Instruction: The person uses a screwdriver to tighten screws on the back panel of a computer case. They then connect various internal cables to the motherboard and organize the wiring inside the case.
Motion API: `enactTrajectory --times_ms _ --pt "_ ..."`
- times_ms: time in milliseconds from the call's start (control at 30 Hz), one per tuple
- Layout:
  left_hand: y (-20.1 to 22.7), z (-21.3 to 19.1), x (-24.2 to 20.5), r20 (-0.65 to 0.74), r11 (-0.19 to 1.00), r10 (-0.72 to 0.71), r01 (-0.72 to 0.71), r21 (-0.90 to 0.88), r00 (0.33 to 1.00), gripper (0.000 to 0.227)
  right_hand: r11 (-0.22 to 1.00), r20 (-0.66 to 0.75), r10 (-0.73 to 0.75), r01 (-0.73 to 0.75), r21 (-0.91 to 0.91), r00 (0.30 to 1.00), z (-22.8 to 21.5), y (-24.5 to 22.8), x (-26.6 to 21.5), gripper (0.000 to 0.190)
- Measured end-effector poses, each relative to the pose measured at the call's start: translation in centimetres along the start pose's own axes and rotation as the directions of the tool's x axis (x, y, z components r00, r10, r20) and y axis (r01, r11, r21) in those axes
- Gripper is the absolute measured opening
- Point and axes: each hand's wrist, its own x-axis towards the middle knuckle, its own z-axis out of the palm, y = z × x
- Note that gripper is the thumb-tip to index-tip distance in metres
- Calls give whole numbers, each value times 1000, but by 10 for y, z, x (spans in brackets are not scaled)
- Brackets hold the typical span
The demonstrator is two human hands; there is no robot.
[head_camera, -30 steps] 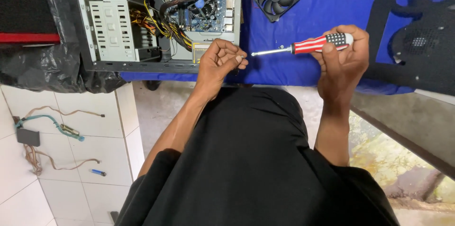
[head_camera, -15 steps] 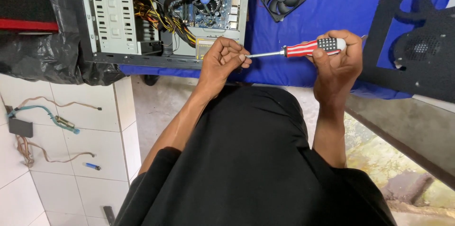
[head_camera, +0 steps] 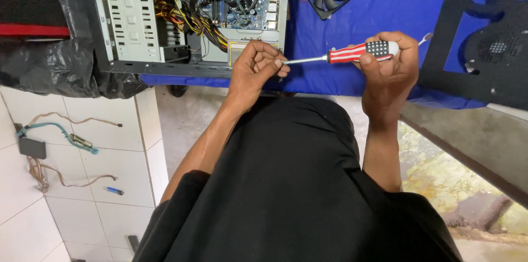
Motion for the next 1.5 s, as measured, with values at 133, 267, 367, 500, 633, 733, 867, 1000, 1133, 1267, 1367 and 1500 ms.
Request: enactTrajectory --times_ms 133,267,367,500,633,733,867,1000,1133,1267,1367,1500 --pt "3 1 0 7 1000 2 -2 17 1000 18 1000 -22 16 -16 7 1000 4 -4 -1 51" --pt "3 2 0 -20 1000 -9 9 11 1000 18 1000 -40 13 -12 26 999 4 -3 -2 51" --pt "1 1 1 -13 1000 -12 12 19 1000 19 999 -51 25 -23 36 998 1 2 -3 52" --pt "0 0 1 8 1000 -4 4 27 1000 19 1000 -36 7 -5 30 999 -5 9 -4 50" --pt "-1 2 1 3 1000 -8 8 27 1000 19 999 -41 6 -4 48 999 -8 13 -5 51" --pt "1 5 0 -29 999 -9 10 37 1000 18 997 -45 20 -17 73 999 -7 12 -5 52" --pt "1 6 -1 -35 999 -13 15 47 999 18 998 -28 17 -15 64 999 -10 13 -6 50" --pt "2 10 -2 -41 999 -14 16 42 999 18 999 -8 8 -8 35 1000 -12 8 -6 50" --pt "3 12 -1 -34 999 -17 18 43 999 18 999 -9 20 -20 28 1000 -16 8 -8 50" --pt "4 12 0 -29 997 -25 27 68 999 16 996 16 85 -85 22 996 -23 8 -8 46" --pt "2 12 1 -24 993 -28 31 110 999 14 979 87 152 -138 -151 985 -31 2 -9 39" --pt "0 21 4 14 986 -29 27 166 999 15 896 294 357 -236 -376 886 -30 -16 -9 37"
